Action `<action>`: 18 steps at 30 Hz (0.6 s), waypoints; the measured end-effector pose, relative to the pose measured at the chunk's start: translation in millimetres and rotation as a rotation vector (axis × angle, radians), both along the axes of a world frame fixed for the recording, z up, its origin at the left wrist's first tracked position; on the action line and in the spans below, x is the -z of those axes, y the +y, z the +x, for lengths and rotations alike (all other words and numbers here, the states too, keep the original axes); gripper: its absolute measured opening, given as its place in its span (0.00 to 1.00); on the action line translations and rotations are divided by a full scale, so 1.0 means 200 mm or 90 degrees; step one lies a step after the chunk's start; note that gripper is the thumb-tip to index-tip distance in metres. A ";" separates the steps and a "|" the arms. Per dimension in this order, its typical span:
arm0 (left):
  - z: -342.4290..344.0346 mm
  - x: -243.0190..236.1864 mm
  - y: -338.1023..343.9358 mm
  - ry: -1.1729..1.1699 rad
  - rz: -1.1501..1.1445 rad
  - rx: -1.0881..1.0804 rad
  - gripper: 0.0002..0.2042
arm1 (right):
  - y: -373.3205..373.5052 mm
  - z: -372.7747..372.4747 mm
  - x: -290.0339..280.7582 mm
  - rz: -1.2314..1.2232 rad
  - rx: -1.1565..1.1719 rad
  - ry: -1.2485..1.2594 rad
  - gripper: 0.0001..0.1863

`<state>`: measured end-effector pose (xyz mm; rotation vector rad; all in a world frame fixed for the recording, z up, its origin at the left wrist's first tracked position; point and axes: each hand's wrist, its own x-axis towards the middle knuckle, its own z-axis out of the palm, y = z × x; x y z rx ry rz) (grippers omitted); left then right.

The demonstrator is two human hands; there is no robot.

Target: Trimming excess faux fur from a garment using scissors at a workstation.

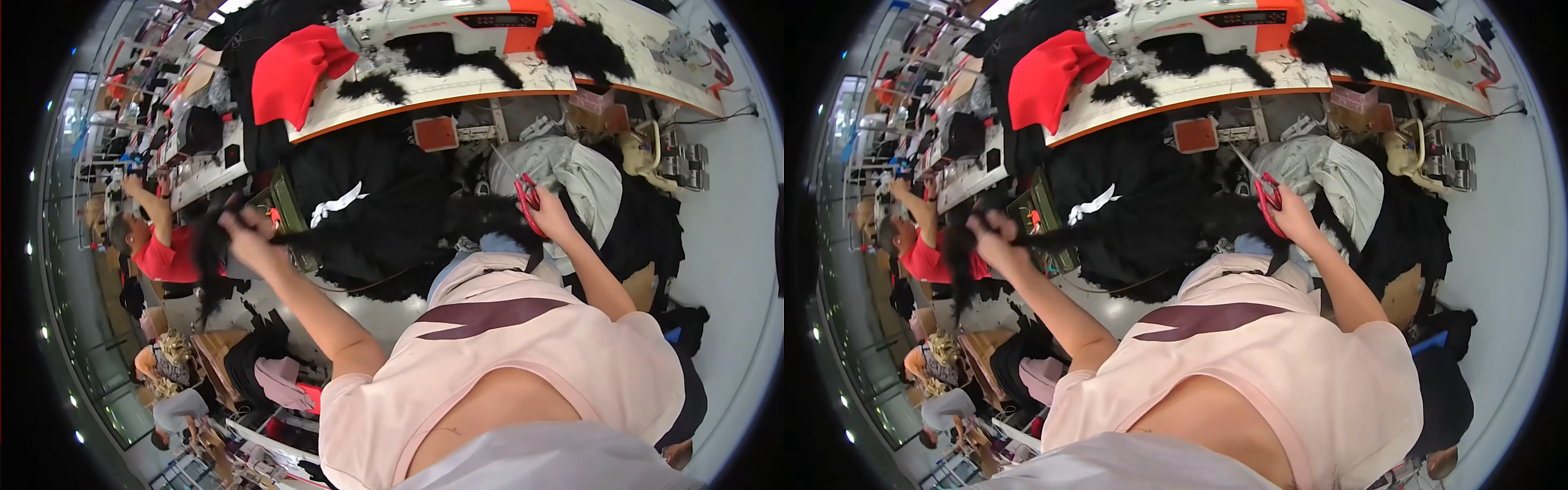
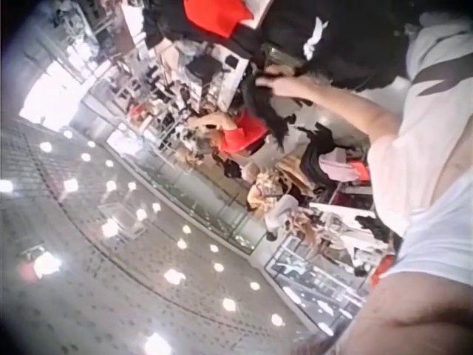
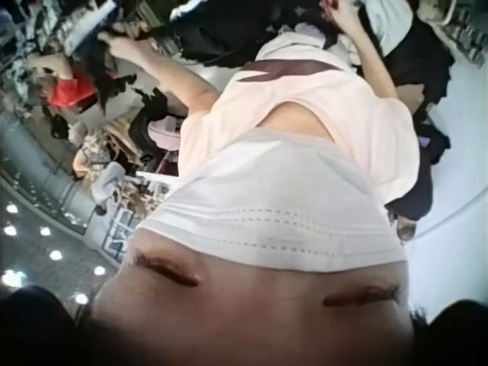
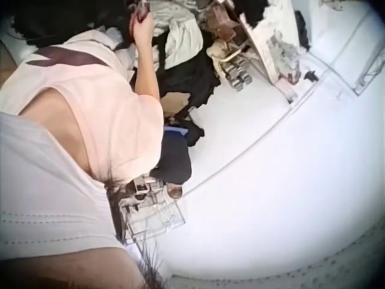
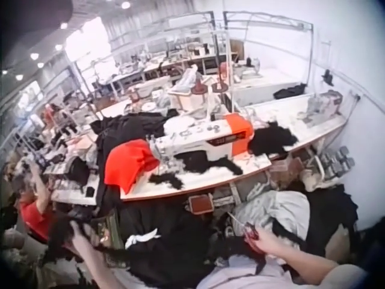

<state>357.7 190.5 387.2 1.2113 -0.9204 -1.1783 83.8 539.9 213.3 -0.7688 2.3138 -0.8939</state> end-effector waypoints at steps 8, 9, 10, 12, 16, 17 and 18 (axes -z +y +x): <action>-0.79 0.44 0.50 -0.480 -0.025 0.974 0.16 | -0.48 -0.13 -0.36 -0.518 0.193 -0.725 0.16; -0.85 0.41 0.52 -0.483 -0.025 1.029 0.16 | -0.51 -0.17 -0.28 -0.532 0.212 -0.659 0.15; -0.91 0.35 0.55 -0.487 -0.034 1.085 0.16 | -0.54 -0.22 -0.21 -0.552 0.230 -0.589 0.14; -0.97 0.33 0.52 -0.527 -0.051 1.141 0.15 | -0.59 -0.32 -0.08 -0.600 0.308 -0.592 0.14; -0.92 0.52 0.38 -0.384 0.074 1.142 0.08 | -0.62 -0.64 0.24 -0.459 0.434 -0.528 0.14; -0.93 0.52 0.36 -0.396 0.002 1.116 0.07 | -0.63 -0.73 0.33 -0.461 0.449 -0.522 0.14; -0.94 0.52 0.34 -0.406 -0.071 1.092 0.07 | -0.66 -0.82 0.44 -0.449 0.486 -0.387 0.14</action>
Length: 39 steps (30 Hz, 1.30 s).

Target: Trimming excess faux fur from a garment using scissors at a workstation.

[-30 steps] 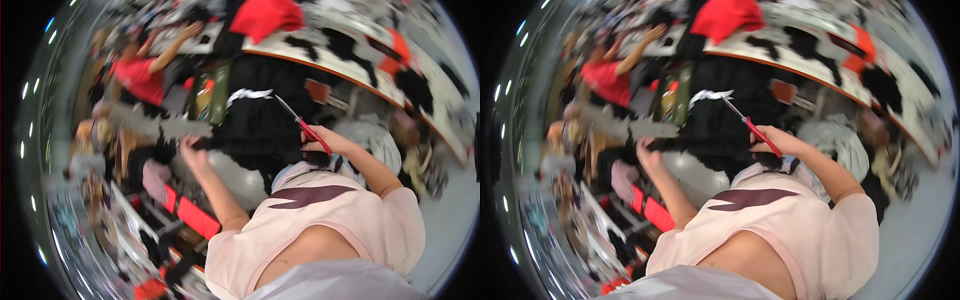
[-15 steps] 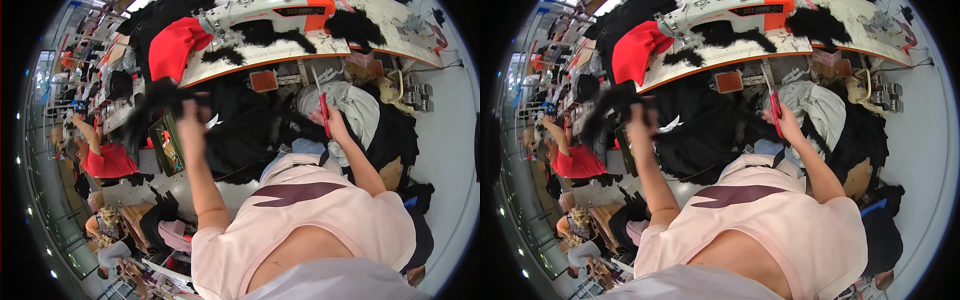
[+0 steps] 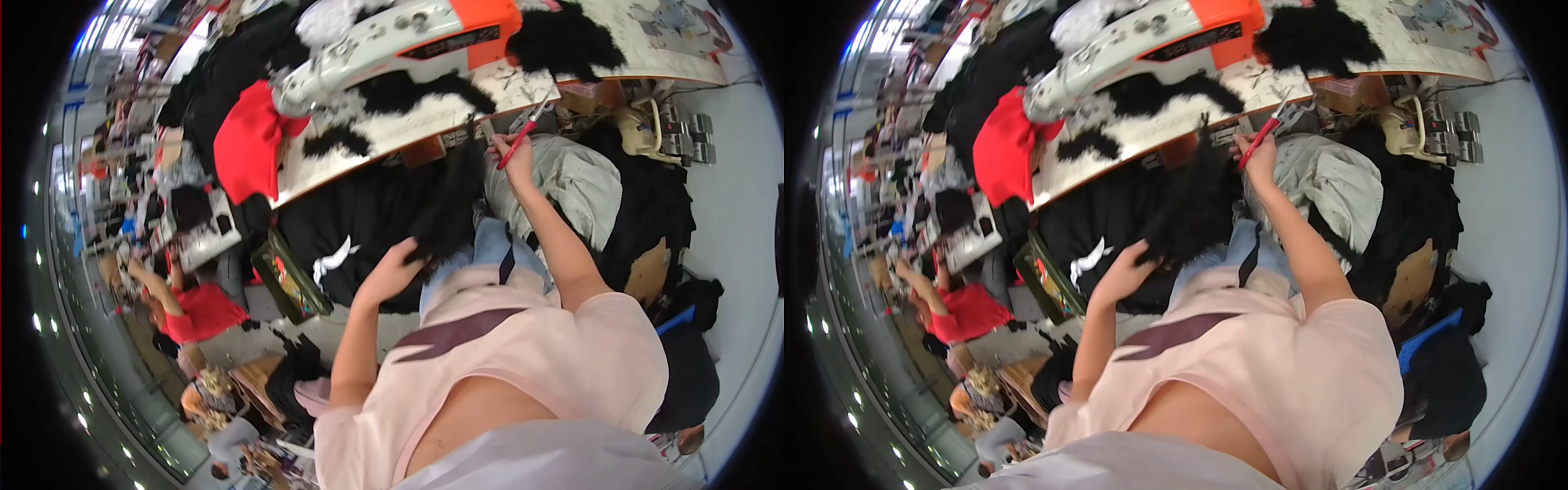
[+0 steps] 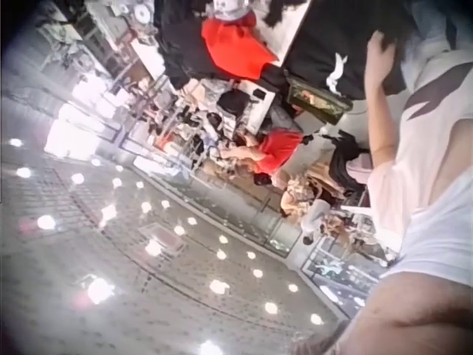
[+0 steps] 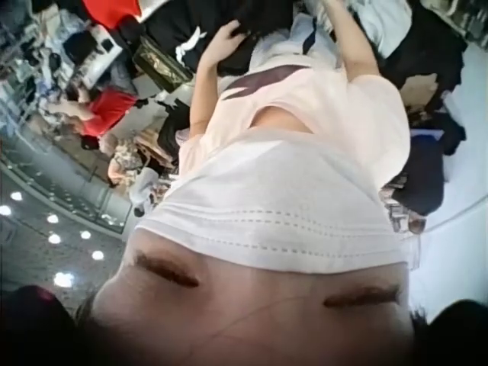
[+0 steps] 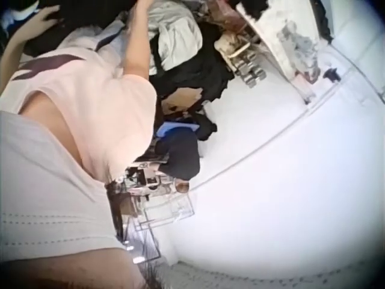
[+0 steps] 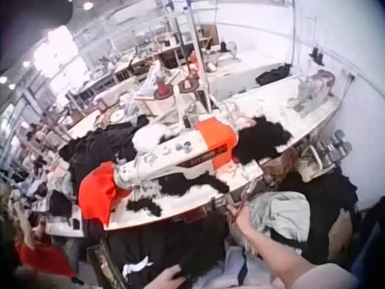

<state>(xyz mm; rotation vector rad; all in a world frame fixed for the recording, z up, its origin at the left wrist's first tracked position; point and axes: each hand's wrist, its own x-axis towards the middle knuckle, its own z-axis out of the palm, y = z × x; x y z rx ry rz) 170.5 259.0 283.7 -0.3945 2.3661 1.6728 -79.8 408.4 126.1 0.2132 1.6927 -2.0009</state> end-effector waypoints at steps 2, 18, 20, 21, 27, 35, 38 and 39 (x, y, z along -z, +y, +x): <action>-0.01 0.05 -0.01 -0.028 0.045 -0.106 0.10 | -0.09 -0.20 0.24 0.162 0.092 0.223 0.18; -0.45 -0.05 -0.37 -0.130 0.170 -0.308 0.06 | -0.03 -0.85 0.05 0.263 0.209 0.375 0.13; -0.56 -0.07 -0.34 -0.139 0.236 -0.357 0.07 | 0.03 -1.03 -0.03 0.065 0.188 0.330 0.10; -0.61 -0.06 -0.33 -0.142 0.268 -0.364 0.12 | 0.06 -1.13 -0.10 0.078 0.161 0.306 0.09; -0.84 -0.04 -0.33 -0.094 0.286 -0.336 0.12 | 0.41 -1.88 -0.02 0.191 0.225 0.360 0.15; -0.87 -0.04 -0.29 -0.021 0.263 -0.267 0.05 | -0.04 -0.74 -0.47 0.093 -0.125 0.137 0.16; -0.80 0.02 -0.31 -0.032 0.302 -0.203 0.04 | -0.26 -0.40 -0.61 -0.102 -0.143 -0.133 0.12; -0.79 -0.01 -0.30 -0.025 0.304 -0.194 0.04 | -0.29 -0.34 -0.57 -0.168 -0.130 -0.169 0.11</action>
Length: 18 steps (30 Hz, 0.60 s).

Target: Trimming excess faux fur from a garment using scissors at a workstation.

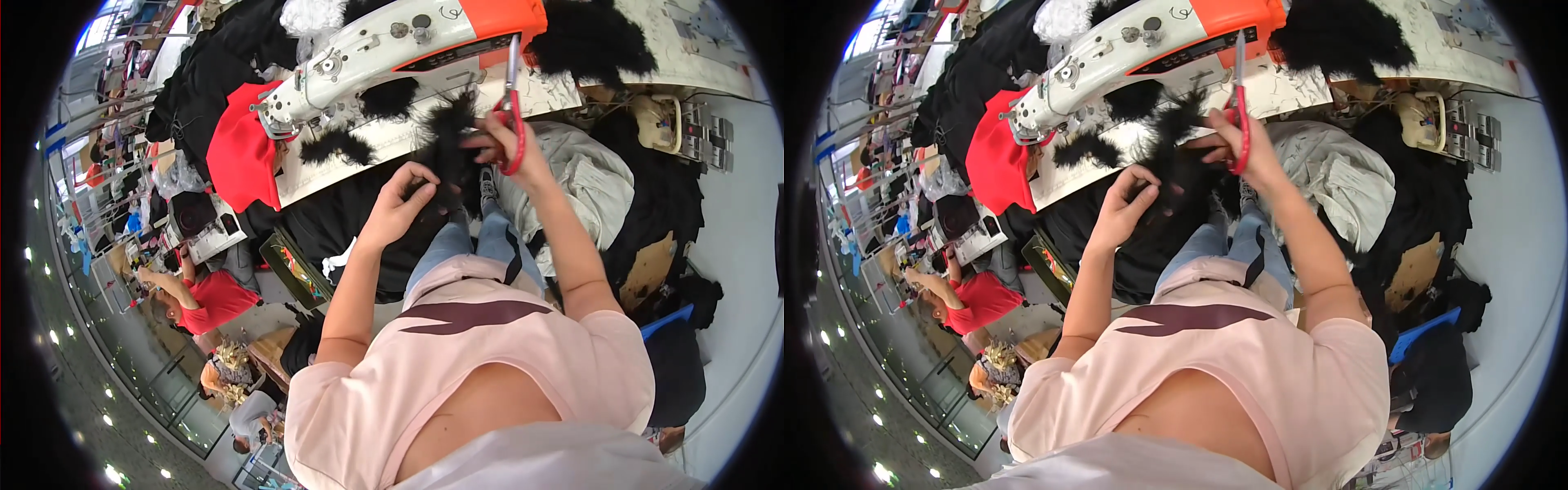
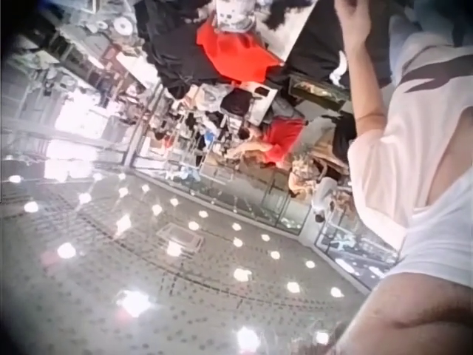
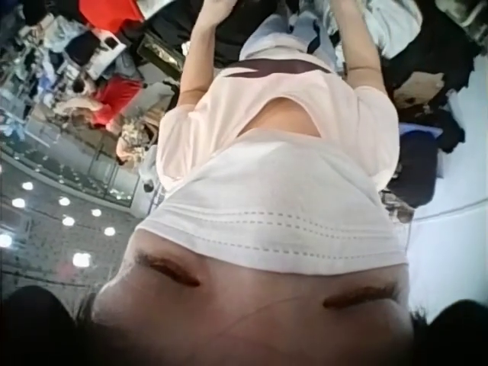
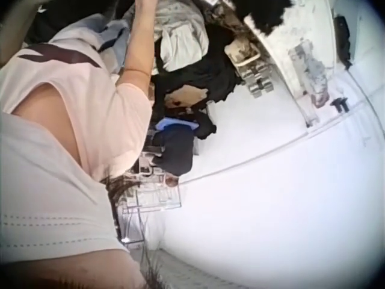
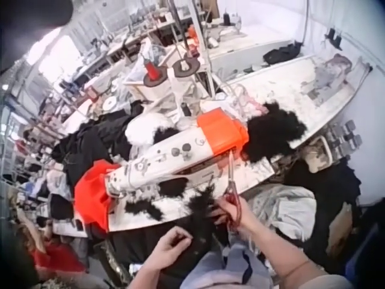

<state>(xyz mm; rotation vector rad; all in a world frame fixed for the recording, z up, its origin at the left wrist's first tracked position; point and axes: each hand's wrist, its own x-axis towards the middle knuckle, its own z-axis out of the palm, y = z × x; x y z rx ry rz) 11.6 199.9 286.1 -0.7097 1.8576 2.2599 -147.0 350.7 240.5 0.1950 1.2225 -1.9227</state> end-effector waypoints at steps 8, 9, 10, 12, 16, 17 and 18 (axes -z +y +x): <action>0.14 -0.12 0.00 -0.073 -0.034 0.074 0.15 | -0.08 0.21 -0.19 0.008 0.073 0.241 0.22; 0.13 -0.15 0.04 -0.079 0.017 -0.062 0.16 | -0.07 0.26 -0.25 0.010 0.043 0.249 0.22; 0.09 -0.15 0.09 0.073 0.139 -0.136 0.17 | -0.06 0.30 -0.31 0.063 0.012 0.311 0.22; 0.06 -0.24 0.07 0.045 0.049 -0.105 0.17 | -0.03 0.37 -0.43 0.080 -0.001 0.338 0.22; 0.12 -0.29 0.05 0.081 -0.094 -0.069 0.15 | 0.07 0.43 -0.53 0.102 0.039 0.432 0.13; 0.14 -0.32 0.06 0.117 -0.148 -0.051 0.12 | 0.11 0.42 -0.54 0.083 0.062 0.437 0.10; 0.16 -0.35 0.07 0.118 -0.148 -0.048 0.12 | 0.15 0.43 -0.55 0.090 0.065 0.436 0.09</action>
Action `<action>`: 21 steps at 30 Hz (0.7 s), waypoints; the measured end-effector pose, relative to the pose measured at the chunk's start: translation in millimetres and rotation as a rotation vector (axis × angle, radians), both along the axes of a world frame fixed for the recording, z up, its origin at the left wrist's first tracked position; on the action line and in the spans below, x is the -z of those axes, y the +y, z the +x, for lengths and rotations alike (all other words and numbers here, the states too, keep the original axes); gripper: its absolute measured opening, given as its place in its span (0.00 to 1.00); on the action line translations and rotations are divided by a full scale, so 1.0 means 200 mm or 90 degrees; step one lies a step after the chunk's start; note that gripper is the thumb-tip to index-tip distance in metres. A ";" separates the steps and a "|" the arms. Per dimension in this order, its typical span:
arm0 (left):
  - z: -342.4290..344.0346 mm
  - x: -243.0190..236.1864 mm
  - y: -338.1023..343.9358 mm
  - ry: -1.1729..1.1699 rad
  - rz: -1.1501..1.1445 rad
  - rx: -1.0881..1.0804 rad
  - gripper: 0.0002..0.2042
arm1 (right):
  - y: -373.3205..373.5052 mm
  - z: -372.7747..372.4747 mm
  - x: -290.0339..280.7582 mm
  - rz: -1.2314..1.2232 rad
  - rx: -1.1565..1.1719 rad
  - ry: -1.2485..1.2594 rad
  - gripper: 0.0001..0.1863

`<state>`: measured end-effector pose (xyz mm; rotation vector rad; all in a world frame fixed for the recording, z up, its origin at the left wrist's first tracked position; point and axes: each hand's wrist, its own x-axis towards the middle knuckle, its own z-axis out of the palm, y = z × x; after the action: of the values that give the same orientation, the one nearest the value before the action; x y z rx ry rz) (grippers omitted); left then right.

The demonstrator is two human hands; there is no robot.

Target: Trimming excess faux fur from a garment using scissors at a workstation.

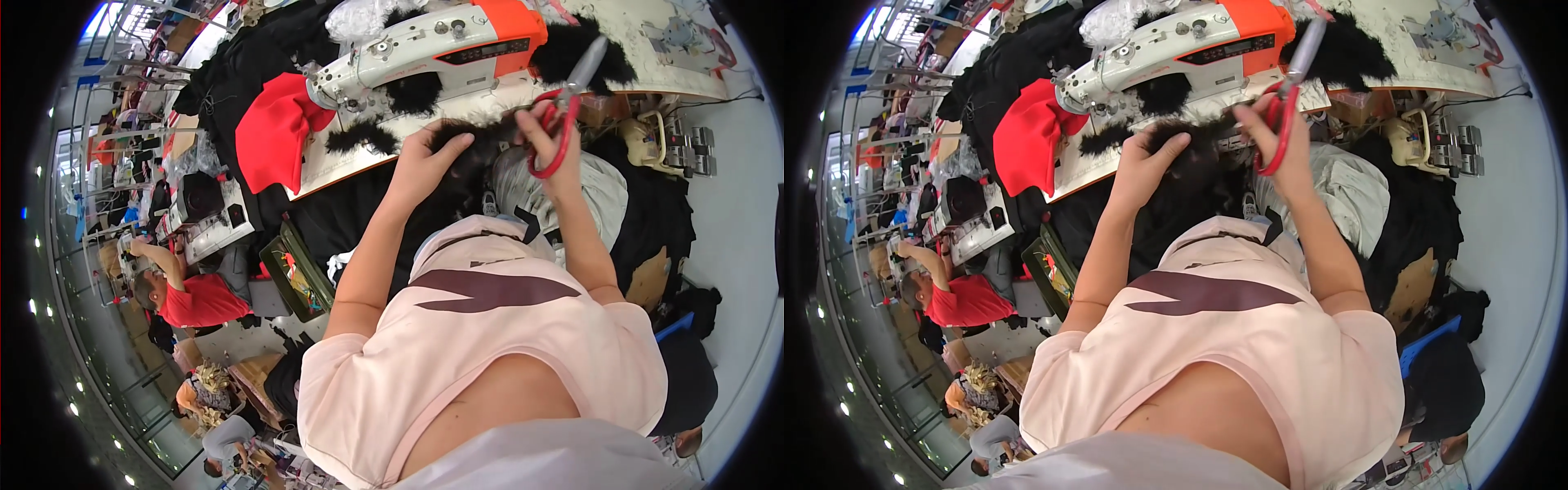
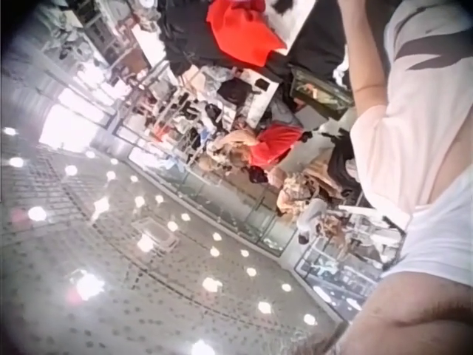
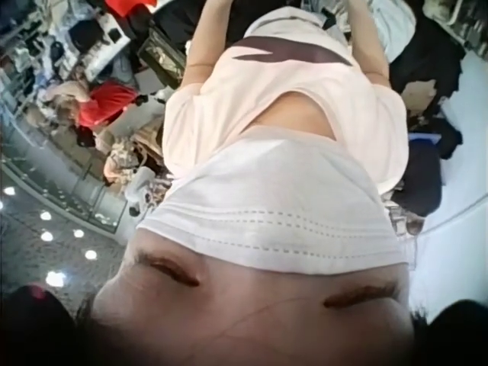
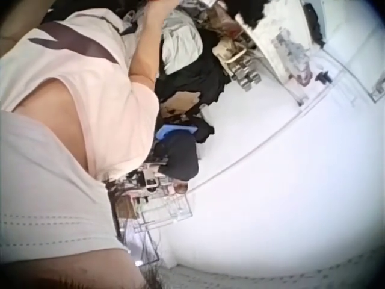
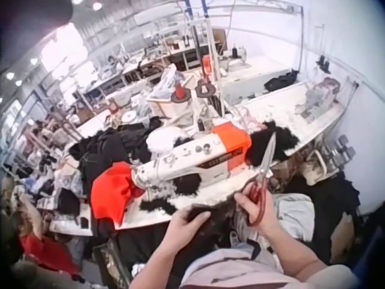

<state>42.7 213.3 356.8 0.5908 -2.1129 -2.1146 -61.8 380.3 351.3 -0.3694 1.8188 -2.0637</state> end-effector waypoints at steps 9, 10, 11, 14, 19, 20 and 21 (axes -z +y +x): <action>0.10 -0.10 0.06 0.326 -0.282 -0.114 0.17 | 0.33 0.14 -0.01 0.098 -0.216 0.110 0.07; 0.10 -0.10 0.06 0.326 -0.284 -0.112 0.17 | 0.33 0.17 -0.02 0.121 -0.256 0.097 0.06; 0.11 -0.09 0.06 0.352 -0.278 -0.127 0.16 | 0.32 0.19 -0.05 0.145 -0.296 0.083 0.06; 0.11 -0.09 0.07 0.392 -0.266 -0.147 0.15 | 0.31 0.21 -0.08 0.187 -0.367 0.060 0.06; 0.11 -0.07 0.06 0.416 -0.287 -0.144 0.13 | 0.30 0.22 -0.04 0.167 -0.406 0.062 0.13; 0.11 -0.08 0.06 0.417 -0.286 -0.137 0.13 | 0.29 0.22 -0.05 0.167 -0.404 0.061 0.13; 0.11 -0.08 0.06 0.417 -0.285 -0.132 0.13 | 0.29 0.22 -0.06 0.166 -0.401 0.062 0.13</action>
<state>64.7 225.7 372.4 0.0423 -1.9235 -1.3870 -17.7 438.1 362.5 -0.8515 1.7042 -1.3854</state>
